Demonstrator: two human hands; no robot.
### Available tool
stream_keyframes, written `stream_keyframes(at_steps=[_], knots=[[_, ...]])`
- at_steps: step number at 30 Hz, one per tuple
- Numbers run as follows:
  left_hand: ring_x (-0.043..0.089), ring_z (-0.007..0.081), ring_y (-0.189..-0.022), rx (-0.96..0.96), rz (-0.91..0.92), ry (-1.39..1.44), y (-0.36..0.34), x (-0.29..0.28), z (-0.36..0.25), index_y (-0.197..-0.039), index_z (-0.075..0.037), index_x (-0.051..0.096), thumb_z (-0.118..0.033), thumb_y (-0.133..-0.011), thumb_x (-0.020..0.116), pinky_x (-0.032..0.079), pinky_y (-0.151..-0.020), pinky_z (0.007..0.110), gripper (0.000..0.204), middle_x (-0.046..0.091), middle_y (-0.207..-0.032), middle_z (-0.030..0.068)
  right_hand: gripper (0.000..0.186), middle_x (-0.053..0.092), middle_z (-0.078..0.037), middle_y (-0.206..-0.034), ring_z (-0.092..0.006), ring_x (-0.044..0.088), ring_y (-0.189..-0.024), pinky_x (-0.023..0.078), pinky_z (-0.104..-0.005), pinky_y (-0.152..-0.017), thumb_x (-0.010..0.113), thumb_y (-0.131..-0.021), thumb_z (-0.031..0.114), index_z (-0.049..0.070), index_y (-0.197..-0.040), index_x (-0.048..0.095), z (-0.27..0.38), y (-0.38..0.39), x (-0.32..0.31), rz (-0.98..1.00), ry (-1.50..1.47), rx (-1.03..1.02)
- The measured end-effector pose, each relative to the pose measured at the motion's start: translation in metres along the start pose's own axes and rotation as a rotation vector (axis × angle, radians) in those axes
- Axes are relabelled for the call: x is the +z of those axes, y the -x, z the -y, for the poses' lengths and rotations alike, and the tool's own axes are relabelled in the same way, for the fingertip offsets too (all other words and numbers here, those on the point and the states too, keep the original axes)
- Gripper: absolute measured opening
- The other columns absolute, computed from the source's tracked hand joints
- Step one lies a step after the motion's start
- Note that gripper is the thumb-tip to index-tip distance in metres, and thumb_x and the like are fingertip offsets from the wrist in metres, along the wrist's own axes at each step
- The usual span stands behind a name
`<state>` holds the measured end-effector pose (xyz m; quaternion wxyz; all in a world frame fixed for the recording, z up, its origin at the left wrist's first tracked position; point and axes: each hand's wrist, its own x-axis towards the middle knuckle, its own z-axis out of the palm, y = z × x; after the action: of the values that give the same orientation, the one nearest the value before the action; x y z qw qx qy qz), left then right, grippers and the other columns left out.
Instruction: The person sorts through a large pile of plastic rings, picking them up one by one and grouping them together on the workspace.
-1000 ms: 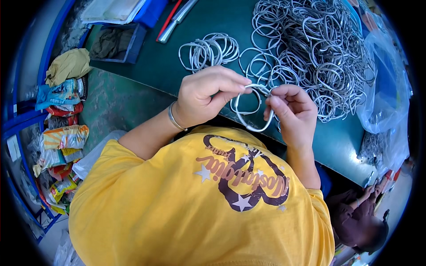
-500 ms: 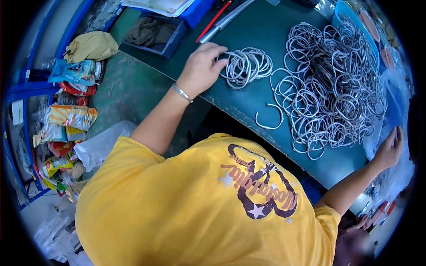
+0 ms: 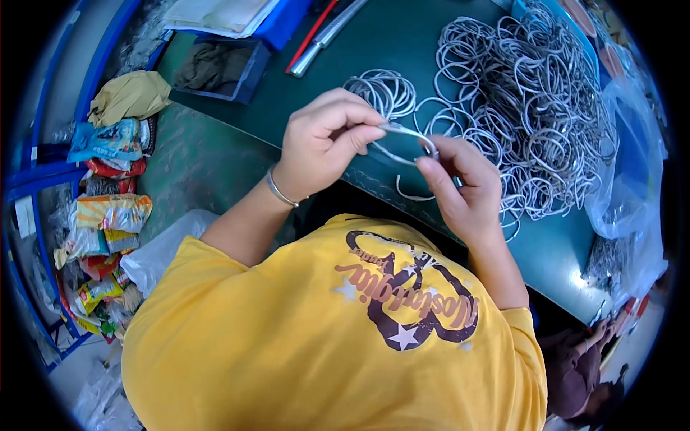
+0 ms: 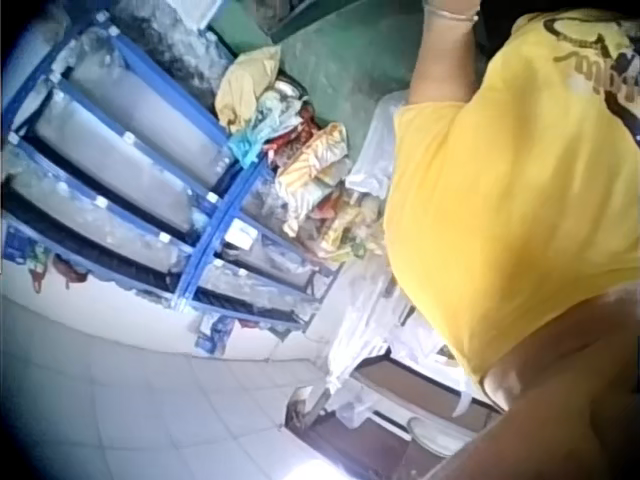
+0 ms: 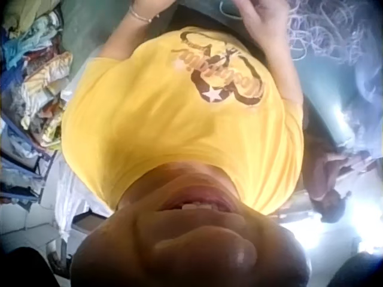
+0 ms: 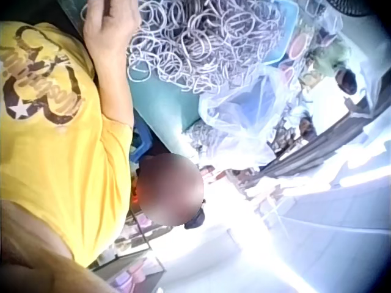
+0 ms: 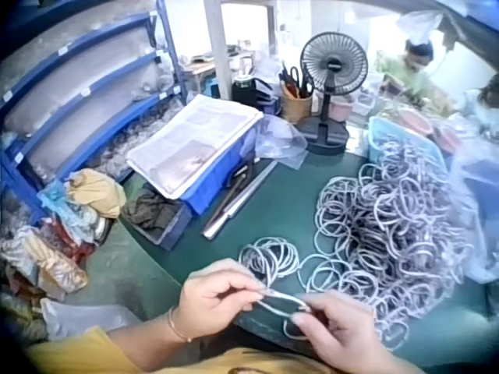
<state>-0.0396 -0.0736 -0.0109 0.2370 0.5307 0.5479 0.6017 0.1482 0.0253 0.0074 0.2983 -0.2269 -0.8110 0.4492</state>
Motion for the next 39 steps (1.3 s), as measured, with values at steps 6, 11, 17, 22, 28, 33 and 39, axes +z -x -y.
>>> stream_keyframes(at_steps=[6, 11, 17, 22, 28, 33, 39], knots=[[0.056, 0.0068, -0.063, -0.026, 0.005, 0.101, -0.001, 0.013, 0.008, -0.092, 0.003, 0.067, 0.0, -0.082, 0.068, 0.045, -0.055, 0.017, 0.01, 0.06, -0.084, 0.0055, 0.009, 0.059, -0.009, -0.069, -0.0182, 0.054, -0.057, 0.041, -0.0272, -0.051, 0.07, -0.08, 0.003, 0.001, -0.089, 0.068, -0.009, 0.008, -0.01, -0.026, 0.077, -0.087], [0.057, 0.0055, -0.064, -0.181, 0.073, 0.106, -0.006, 0.017, 0.0, -0.094, 0.001, 0.068, -0.007, -0.082, 0.072, 0.044, -0.055, 0.016, 0.015, 0.062, -0.078, 0.0024, 0.013, 0.058, -0.009, -0.07, -0.0189, 0.056, -0.059, 0.044, -0.0275, -0.053, 0.072, -0.078, 0.001, 0.002, -0.091, 0.068, -0.014, 0.012, -0.013, -0.08, 0.154, -0.18], [0.066, 0.0129, -0.072, -0.375, 0.105, 0.381, -0.008, 0.021, -0.003, -0.102, 0.003, 0.063, 0.003, -0.084, 0.065, 0.054, -0.065, 0.021, 0.018, 0.066, -0.09, 0.0109, 0.021, 0.058, -0.008, -0.079, -0.0188, 0.057, -0.062, 0.045, -0.0254, -0.055, 0.07, -0.076, -0.004, 0.001, -0.096, 0.068, -0.008, 0.014, -0.018, -0.108, 0.357, -0.265], [0.068, 0.0172, -0.079, -0.477, 0.087, 0.683, -0.007, 0.024, 0.0, -0.098, -0.002, 0.052, 0.007, -0.082, 0.066, 0.058, -0.071, 0.026, 0.023, 0.067, -0.092, 0.016, 0.028, 0.058, -0.01, -0.094, -0.0144, 0.059, -0.074, 0.049, -0.0237, -0.063, 0.056, -0.083, -0.013, -0.003, -0.109, 0.059, -0.012, 0.023, -0.011, -0.233, -0.073, -0.184], [0.068, 0.0185, -0.081, -0.382, 0.104, 0.55, -0.006, 0.026, -0.001, -0.099, -0.001, 0.051, 0.01, -0.079, 0.067, 0.058, -0.071, 0.027, 0.028, 0.067, -0.092, 0.0157, 0.022, 0.062, -0.01, -0.087, -0.013, 0.062, -0.068, 0.051, -0.0217, -0.06, 0.044, -0.099, 0.009, -0.005, -0.114, 0.054, -0.022, 0.023, -0.027, -0.194, -0.784, 0.466], [0.07, 0.0238, -0.085, 0.249, 0.186, -0.153, -0.001, 0.025, -0.005, -0.08, 0.0, 0.059, 0.01, -0.075, 0.069, 0.056, -0.071, 0.03, 0.015, 0.07, -0.089, 0.0146, 0.021, 0.066, -0.012, -0.079, -0.0167, 0.064, -0.063, 0.054, -0.0253, -0.057, 0.05, -0.097, 0.012, -0.004, -0.105, 0.06, -0.021, 0.024, -0.027, -0.055, -0.988, 0.641], [0.069, 0.0262, -0.078, 0.385, 0.064, -0.315, -0.01, 0.016, -0.002, -0.077, -0.002, 0.065, 0.008, -0.071, 0.069, 0.054, -0.068, 0.03, 0.012, 0.071, -0.089, 0.0117, 0.02, 0.067, -0.016, -0.088, -0.0198, 0.066, -0.07, 0.055, -0.0283, -0.068, 0.058, -0.088, -0.001, -0.003, -0.108, 0.06, -0.024, 0.022, -0.097, -0.718, -0.195, -0.022]])
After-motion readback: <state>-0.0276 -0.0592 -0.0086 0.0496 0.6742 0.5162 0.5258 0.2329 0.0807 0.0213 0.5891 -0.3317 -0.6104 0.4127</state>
